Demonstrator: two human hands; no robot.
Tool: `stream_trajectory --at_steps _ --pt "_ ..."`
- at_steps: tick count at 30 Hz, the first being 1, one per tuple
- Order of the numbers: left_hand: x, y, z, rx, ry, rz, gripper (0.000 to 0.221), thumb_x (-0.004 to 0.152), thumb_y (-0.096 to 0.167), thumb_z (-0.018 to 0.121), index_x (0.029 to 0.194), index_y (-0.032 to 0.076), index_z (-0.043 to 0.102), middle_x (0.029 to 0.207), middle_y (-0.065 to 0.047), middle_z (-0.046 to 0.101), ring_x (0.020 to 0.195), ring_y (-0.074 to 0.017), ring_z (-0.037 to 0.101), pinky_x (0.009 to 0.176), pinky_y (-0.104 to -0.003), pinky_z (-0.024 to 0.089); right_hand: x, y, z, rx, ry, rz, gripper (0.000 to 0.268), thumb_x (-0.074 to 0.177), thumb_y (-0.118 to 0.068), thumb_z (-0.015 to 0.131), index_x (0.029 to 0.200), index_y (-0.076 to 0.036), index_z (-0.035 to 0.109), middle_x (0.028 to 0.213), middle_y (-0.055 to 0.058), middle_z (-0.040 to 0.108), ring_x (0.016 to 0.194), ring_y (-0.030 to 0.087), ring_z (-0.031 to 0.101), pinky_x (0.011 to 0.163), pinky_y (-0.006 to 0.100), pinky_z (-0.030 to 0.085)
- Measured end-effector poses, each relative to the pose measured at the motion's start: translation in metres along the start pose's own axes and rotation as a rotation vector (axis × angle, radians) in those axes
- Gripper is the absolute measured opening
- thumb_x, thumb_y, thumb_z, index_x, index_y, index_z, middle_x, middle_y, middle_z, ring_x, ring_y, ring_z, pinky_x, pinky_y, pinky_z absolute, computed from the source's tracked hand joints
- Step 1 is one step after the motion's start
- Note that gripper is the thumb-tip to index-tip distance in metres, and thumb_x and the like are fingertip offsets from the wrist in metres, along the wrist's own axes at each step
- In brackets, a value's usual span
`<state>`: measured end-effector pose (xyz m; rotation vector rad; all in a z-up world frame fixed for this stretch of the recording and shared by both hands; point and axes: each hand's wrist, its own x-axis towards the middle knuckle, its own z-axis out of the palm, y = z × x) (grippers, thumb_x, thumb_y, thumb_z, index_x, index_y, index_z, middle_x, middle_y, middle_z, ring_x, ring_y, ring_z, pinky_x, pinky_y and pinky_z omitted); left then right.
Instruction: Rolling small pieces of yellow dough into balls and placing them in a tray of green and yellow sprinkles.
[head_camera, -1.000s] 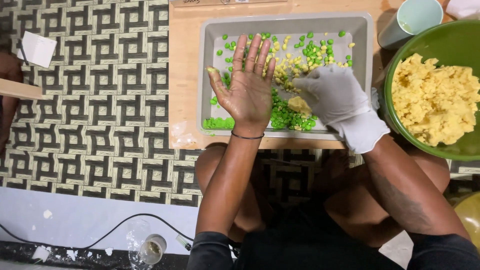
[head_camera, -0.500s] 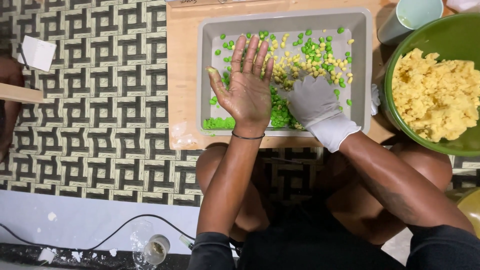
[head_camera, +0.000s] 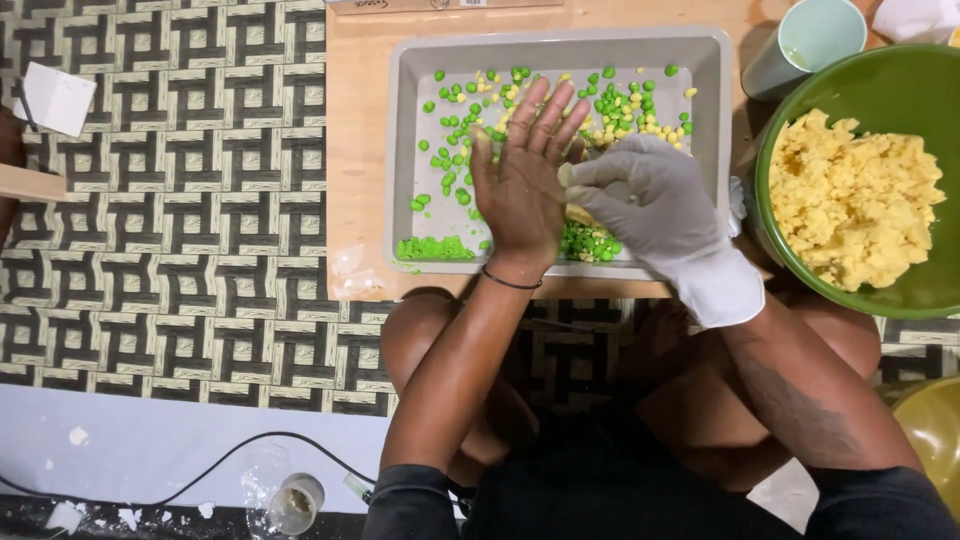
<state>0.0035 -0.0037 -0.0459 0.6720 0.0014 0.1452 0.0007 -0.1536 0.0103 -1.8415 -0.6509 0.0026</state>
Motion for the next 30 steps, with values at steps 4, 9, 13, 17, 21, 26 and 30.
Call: stream_trajectory --at_steps 4,9,13,17,21,26,30 --pt "-0.003 -0.011 -0.002 -0.001 -0.045 -0.101 0.09 0.101 0.07 0.032 0.163 0.004 0.034 0.16 -0.02 0.046 0.14 -0.0293 0.052 0.114 -0.04 0.041 -0.004 0.008 0.015 -0.372 0.004 -0.296 0.02 0.082 -0.003 0.081 0.1 -0.009 0.078 0.091 0.004 0.063 0.087 0.023 0.055 0.085 0.036 0.042" --pt "-0.003 0.0 0.008 0.09 -0.019 -0.103 0.095 0.098 0.067 0.039 0.165 0.003 0.021 0.159 -0.022 0.042 0.135 -0.0286 0.056 0.112 -0.036 0.045 -0.004 -0.021 0.018 -0.459 -0.042 -0.255 0.034 0.094 -0.004 0.066 0.129 -0.007 0.064 0.091 0.005 0.065 0.085 0.027 0.056 0.082 0.038 0.042" --pt "-0.003 0.004 0.003 0.151 0.001 -0.044 0.094 0.099 0.059 0.053 0.163 -0.002 0.021 0.142 -0.027 0.057 0.125 -0.0294 0.064 0.113 -0.04 0.05 -0.012 -0.024 0.014 -0.22 -0.065 -0.139 0.056 0.088 0.007 0.067 0.142 -0.003 0.057 0.115 0.008 0.072 0.094 0.027 0.06 0.087 0.036 0.048" --pt "0.002 0.006 -0.011 0.007 -0.067 -0.002 0.081 0.109 0.039 0.061 0.165 0.0 0.017 0.131 -0.018 0.069 0.112 -0.0196 0.072 0.09 -0.027 0.062 -0.011 -0.036 0.009 -0.079 0.024 -0.183 0.043 0.089 0.011 0.066 0.131 0.005 0.062 0.108 0.014 0.074 0.085 0.025 0.066 0.077 0.035 0.051" --pt "-0.001 0.027 0.019 -0.175 -0.093 -0.138 0.09 0.1 0.052 0.046 0.169 0.009 0.007 0.157 -0.027 0.038 0.14 -0.0356 0.045 0.11 -0.041 0.046 -0.016 -0.008 0.019 -0.288 0.109 -0.287 0.059 0.095 -0.015 0.071 0.148 0.001 0.051 0.143 0.019 0.046 0.13 0.033 0.042 0.111 0.045 0.033" --pt "-0.003 0.027 0.027 -0.318 -0.096 -0.289 0.106 0.083 0.071 0.021 0.171 0.013 0.005 0.172 -0.024 0.018 0.159 -0.0406 0.02 0.132 -0.053 0.023 -0.018 0.022 0.041 -0.664 -0.008 -0.414 0.09 0.108 -0.065 0.04 0.17 -0.004 0.015 0.176 0.013 0.0 0.163 0.024 -0.01 0.134 0.046 -0.016" --pt "0.001 0.024 0.001 -0.484 -0.142 -0.2 0.101 0.095 0.081 0.028 0.171 0.016 0.012 0.175 -0.02 0.012 0.163 -0.0365 0.012 0.126 -0.048 0.028 -0.022 0.007 0.043 -0.584 -0.18 -0.462 0.093 0.102 -0.064 0.047 0.164 0.002 0.028 0.172 0.018 0.016 0.161 0.031 0.007 0.129 0.049 -0.013"
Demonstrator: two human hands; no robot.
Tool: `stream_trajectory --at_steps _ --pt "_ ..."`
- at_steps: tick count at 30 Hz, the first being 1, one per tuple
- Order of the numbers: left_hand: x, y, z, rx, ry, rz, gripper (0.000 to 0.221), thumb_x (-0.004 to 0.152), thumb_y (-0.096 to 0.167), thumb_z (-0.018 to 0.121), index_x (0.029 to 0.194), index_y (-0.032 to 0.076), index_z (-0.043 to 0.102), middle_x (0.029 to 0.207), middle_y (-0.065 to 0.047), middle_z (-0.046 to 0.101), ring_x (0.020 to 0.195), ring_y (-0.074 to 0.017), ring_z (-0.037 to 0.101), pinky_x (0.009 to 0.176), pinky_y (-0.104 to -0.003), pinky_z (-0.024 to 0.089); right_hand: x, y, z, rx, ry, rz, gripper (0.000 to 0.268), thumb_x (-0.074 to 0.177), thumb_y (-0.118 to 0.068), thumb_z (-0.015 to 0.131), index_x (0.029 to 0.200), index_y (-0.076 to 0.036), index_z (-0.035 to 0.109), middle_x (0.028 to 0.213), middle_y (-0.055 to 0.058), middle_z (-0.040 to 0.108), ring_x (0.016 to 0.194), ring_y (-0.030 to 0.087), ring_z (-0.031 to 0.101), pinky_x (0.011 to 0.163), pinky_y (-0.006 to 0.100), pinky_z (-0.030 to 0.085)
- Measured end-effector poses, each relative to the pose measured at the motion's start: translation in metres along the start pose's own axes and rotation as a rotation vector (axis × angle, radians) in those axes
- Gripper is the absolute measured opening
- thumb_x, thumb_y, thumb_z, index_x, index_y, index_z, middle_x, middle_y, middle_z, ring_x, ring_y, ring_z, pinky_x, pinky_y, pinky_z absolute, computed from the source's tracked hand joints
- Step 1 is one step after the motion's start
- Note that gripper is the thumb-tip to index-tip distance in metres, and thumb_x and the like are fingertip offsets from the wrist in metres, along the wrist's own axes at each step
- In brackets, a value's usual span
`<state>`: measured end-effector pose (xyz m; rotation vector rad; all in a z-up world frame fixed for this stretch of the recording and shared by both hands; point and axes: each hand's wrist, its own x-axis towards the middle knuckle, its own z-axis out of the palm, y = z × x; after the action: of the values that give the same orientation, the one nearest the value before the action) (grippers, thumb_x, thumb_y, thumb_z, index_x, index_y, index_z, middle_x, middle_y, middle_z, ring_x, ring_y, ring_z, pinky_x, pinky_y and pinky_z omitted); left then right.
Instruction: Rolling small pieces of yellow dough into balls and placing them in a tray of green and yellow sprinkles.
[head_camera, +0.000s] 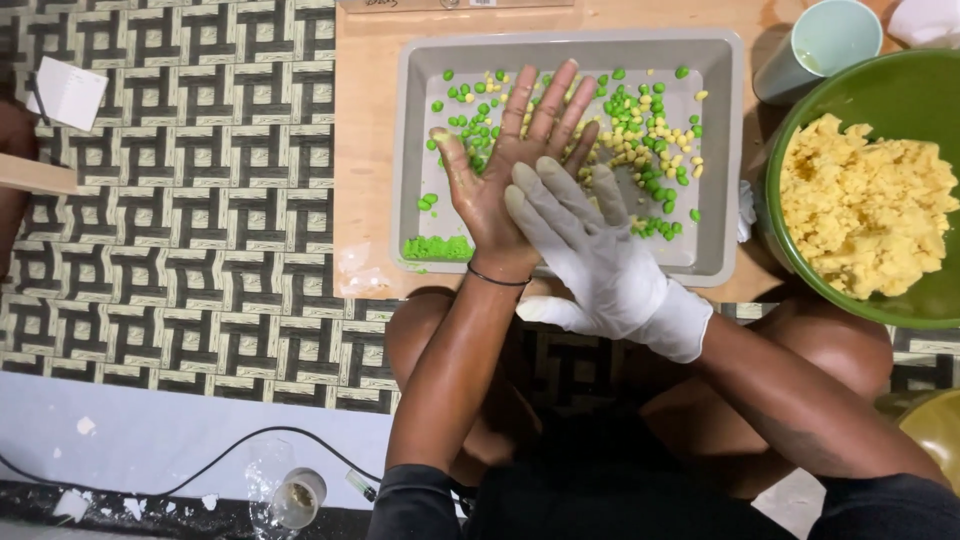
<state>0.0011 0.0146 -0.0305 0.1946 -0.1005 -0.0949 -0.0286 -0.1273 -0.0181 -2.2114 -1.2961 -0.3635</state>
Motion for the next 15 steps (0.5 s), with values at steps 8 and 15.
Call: stream_trajectory --at_steps 8,15 --pt "0.001 -0.013 0.012 0.268 0.046 -0.01 0.125 0.079 0.086 0.042 0.171 0.013 0.0 0.171 -0.022 0.018 0.153 -0.0347 0.029 0.121 -0.045 0.034 0.01 -0.003 -0.013 0.014 0.002 0.067 0.096 0.101 -0.062 0.043 0.162 0.01 0.028 0.171 0.026 0.019 0.161 0.034 0.007 0.129 0.048 -0.009" --pt "0.002 0.004 -0.002 0.054 0.061 0.141 0.101 0.097 0.082 0.027 0.171 0.013 0.016 0.171 -0.02 0.024 0.161 -0.0351 0.022 0.117 -0.046 0.039 0.02 -0.008 -0.022 0.158 0.234 0.03 0.04 0.087 0.002 0.079 0.126 0.002 0.07 0.13 0.013 0.069 0.123 0.031 0.064 0.108 0.043 0.04"
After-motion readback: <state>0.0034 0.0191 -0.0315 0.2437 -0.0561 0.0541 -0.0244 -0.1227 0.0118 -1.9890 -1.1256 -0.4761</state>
